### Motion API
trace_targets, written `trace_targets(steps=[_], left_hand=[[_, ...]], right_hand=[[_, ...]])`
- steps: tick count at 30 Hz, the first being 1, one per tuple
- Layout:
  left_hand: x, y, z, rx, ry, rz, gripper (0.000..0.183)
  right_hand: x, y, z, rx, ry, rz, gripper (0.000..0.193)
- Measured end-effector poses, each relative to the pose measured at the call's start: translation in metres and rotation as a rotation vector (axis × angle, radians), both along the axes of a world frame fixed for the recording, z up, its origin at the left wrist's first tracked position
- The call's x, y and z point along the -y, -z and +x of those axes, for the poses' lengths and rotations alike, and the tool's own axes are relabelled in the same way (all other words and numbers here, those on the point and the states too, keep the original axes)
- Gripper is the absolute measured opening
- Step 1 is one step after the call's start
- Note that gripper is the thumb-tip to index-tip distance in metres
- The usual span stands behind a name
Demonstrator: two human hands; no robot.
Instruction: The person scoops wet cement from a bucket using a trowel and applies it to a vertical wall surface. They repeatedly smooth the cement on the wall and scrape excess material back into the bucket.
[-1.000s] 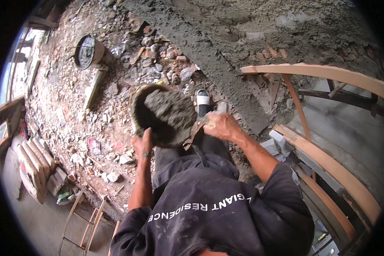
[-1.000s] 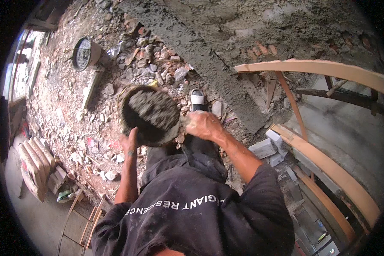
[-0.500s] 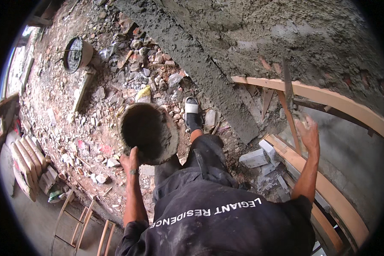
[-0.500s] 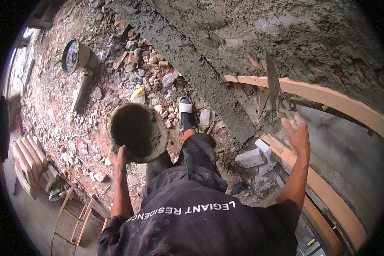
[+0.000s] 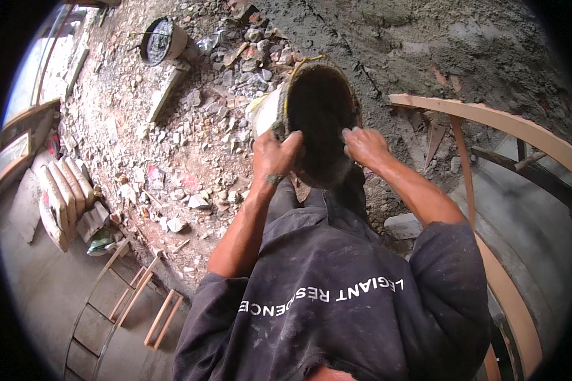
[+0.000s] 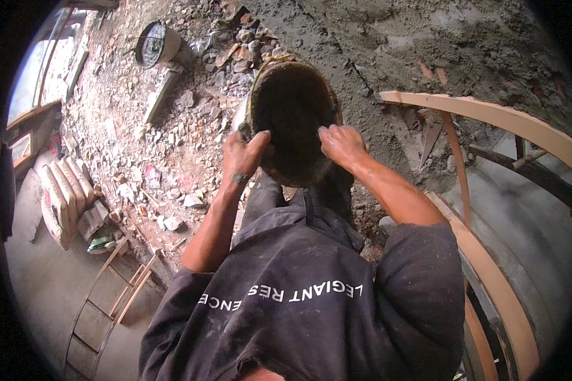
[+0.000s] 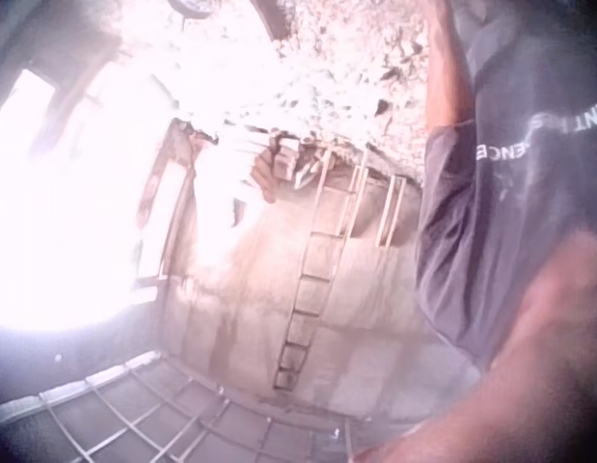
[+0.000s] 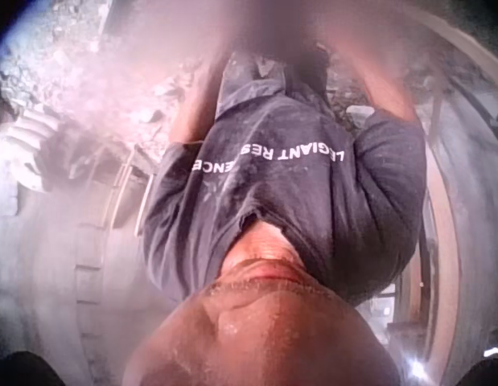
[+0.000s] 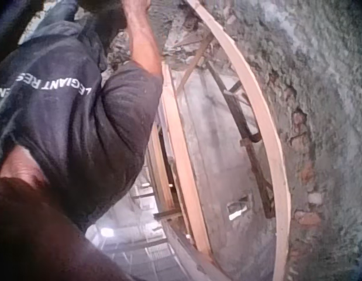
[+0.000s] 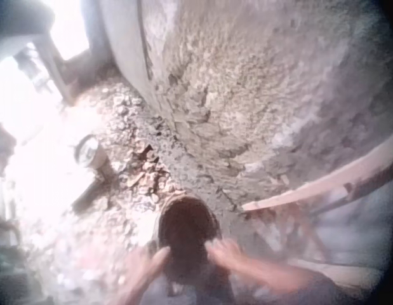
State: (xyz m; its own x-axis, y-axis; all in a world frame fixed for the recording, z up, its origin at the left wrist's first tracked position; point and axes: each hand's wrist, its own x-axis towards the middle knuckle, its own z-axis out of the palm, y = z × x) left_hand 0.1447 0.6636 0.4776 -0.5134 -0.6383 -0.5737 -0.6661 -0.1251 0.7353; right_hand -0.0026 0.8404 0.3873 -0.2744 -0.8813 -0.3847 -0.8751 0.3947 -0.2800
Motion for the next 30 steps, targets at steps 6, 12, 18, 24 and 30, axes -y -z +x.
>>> trace_targets(steps=[6,12,18,24,30], left_hand=[[0.016,0.019,0.034,0.084,0.049,-0.173,0.037],[0.047,0.006,0.064,0.242,-0.002,-0.08,0.034],[0.048,0.037,0.089,0.078,-0.238,-0.071,0.03],[0.045,0.063,0.117,0.179,-0.258,-0.244,0.034],[0.036,0.095,0.117,0.302,-0.328,-0.035,0.035]], right_hand=[[0.004,-0.013,0.056,0.532,0.297,-0.012,0.03],[0.024,-0.007,0.051,0.503,0.367,0.008,0.026],[0.026,-0.032,0.034,0.283,0.391,-0.126,0.026],[0.035,-0.044,-0.031,0.842,0.422,0.008,0.036],[-0.057,0.019,-0.197,0.59,1.077,0.114,0.033]])
